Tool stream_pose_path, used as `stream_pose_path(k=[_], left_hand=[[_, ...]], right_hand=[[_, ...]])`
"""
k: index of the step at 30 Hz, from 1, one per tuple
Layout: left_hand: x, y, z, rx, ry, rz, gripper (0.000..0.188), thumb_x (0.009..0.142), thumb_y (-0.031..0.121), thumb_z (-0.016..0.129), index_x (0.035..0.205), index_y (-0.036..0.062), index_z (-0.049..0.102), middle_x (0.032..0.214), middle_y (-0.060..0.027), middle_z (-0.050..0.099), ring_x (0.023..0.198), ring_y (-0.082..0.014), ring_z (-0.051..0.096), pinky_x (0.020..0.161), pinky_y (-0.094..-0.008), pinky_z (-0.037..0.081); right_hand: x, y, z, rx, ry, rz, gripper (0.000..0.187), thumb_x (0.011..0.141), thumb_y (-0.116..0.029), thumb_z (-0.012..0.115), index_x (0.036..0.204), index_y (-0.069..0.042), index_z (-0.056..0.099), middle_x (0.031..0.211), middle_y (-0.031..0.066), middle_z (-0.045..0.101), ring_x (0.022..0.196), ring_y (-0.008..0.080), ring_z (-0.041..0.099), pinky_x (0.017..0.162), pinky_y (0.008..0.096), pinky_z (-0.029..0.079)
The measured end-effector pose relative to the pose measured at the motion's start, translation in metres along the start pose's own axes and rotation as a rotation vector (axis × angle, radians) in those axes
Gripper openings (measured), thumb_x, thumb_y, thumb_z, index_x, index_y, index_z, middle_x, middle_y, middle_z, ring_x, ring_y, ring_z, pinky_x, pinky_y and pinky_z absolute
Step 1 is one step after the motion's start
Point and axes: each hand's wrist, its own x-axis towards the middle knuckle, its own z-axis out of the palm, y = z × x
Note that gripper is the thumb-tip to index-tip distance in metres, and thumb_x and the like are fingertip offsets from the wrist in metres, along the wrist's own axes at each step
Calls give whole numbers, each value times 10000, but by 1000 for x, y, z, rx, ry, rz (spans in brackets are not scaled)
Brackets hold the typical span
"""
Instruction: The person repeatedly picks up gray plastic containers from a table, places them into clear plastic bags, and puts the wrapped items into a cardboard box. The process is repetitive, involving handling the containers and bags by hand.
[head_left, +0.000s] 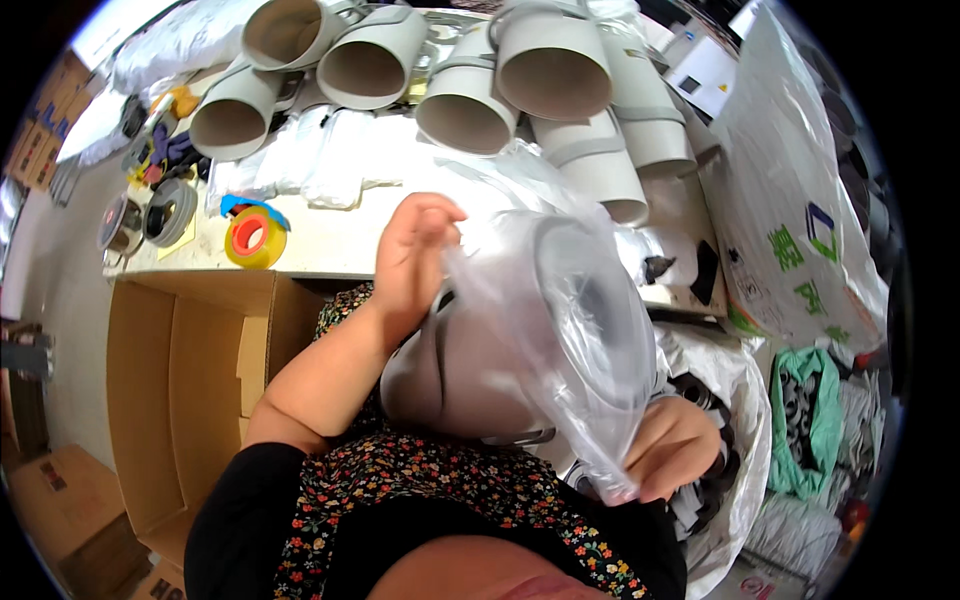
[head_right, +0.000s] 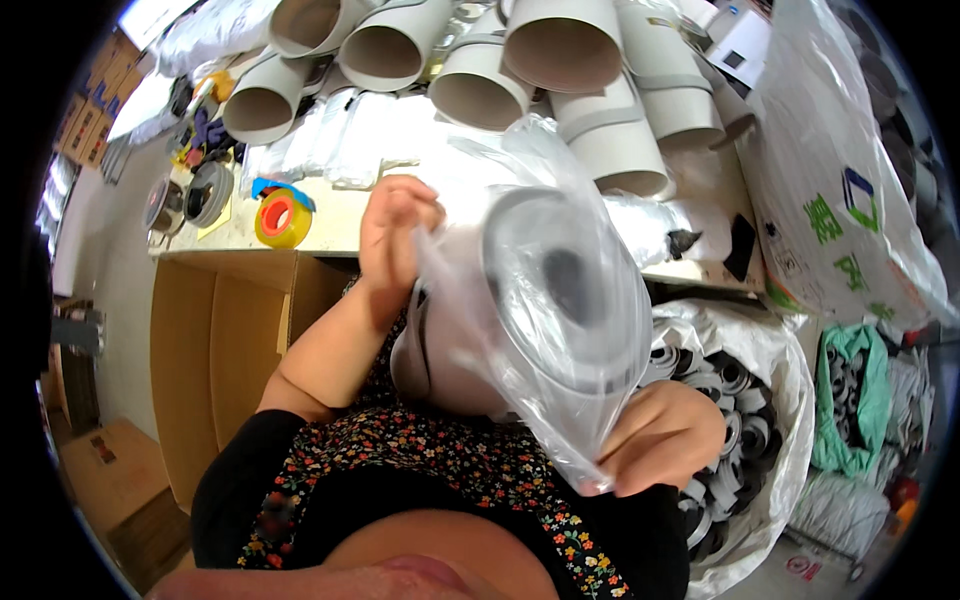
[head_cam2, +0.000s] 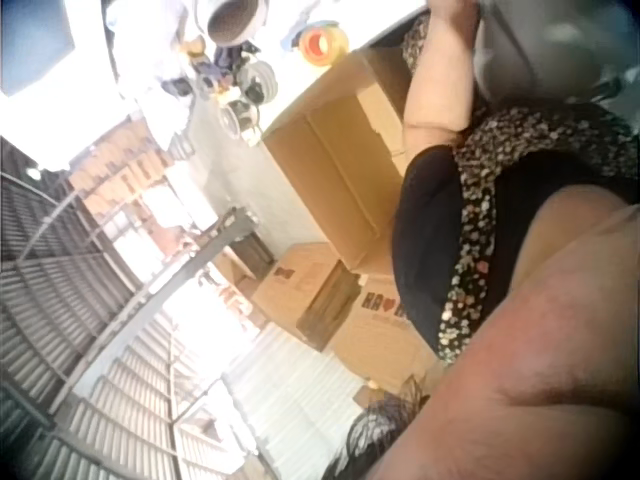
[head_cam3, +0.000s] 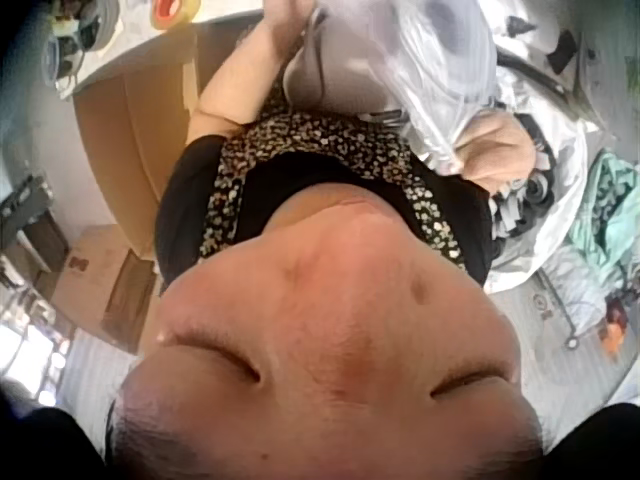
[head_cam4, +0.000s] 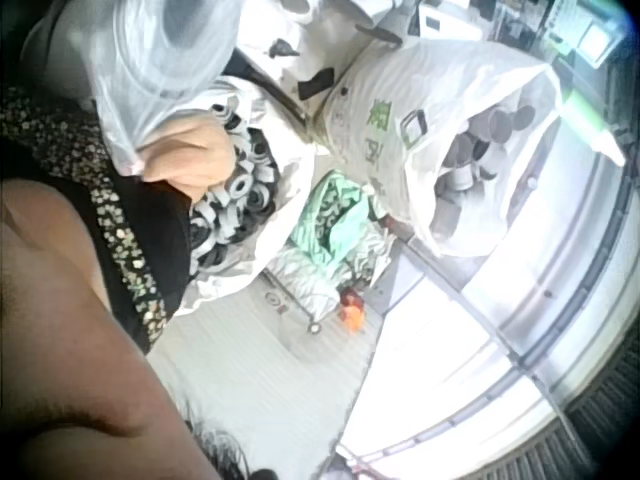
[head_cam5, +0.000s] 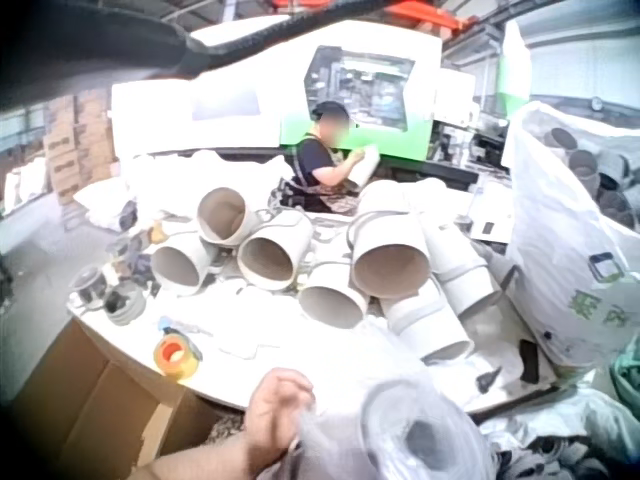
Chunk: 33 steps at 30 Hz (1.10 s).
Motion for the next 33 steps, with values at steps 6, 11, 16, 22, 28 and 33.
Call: stream_pose_path(k=[6,11,16,22,28,33], left_hand=[[-69,-34,-54,398,126,-177,298,963,276,419,903,14,548,682,10,476,633,-87,422,611,-239,392],[-166,-46,-111,766,66,-468,165,901,172,526,977,27,549,766,-78,561,677,-144,519,637,-286,442],[-136,16,-79,1079,-75,166,486,747,331,675,1114,45,535,1049,-132,567,964,-308,509,860,-414,386],[-113,2,-61,1108,-195,220,609,684,207,686,1248,94,486,843,-101,497,785,-275,459,743,-396,385],[-194,109,-221,505,576,-200,336,818,159,664,1110,47,542,1035,-70,573,964,-133,535,835,-258,434],[-308,205,-304,698,891,-393,308,800,126,670,1064,-3,575,1025,-59,596,935,-130,562,813,-266,467]], right_hand=[[-54,20,88,-94,1302,511,327,745,65,547,1064,4,513,691,25,546,617,112,525,552,223,433],[-132,124,176,-87,922,1221,487,799,-100,649,1242,-74,447,730,9,564,641,123,560,589,274,455],[-76,153,153,-843,88,1232,146,782,-109,521,829,-28,633,745,190,603,691,363,600,617,411,474],[11,169,149,-287,-225,1054,161,734,-20,563,880,4,626,780,151,611,715,251,586,647,334,440],[55,190,111,-231,208,885,250,836,-45,568,1076,22,590,896,73,610,786,140,564,750,250,448],[37,240,115,-322,318,1218,236,871,-89,587,1076,28,583,867,31,575,783,109,538,741,226,443]])
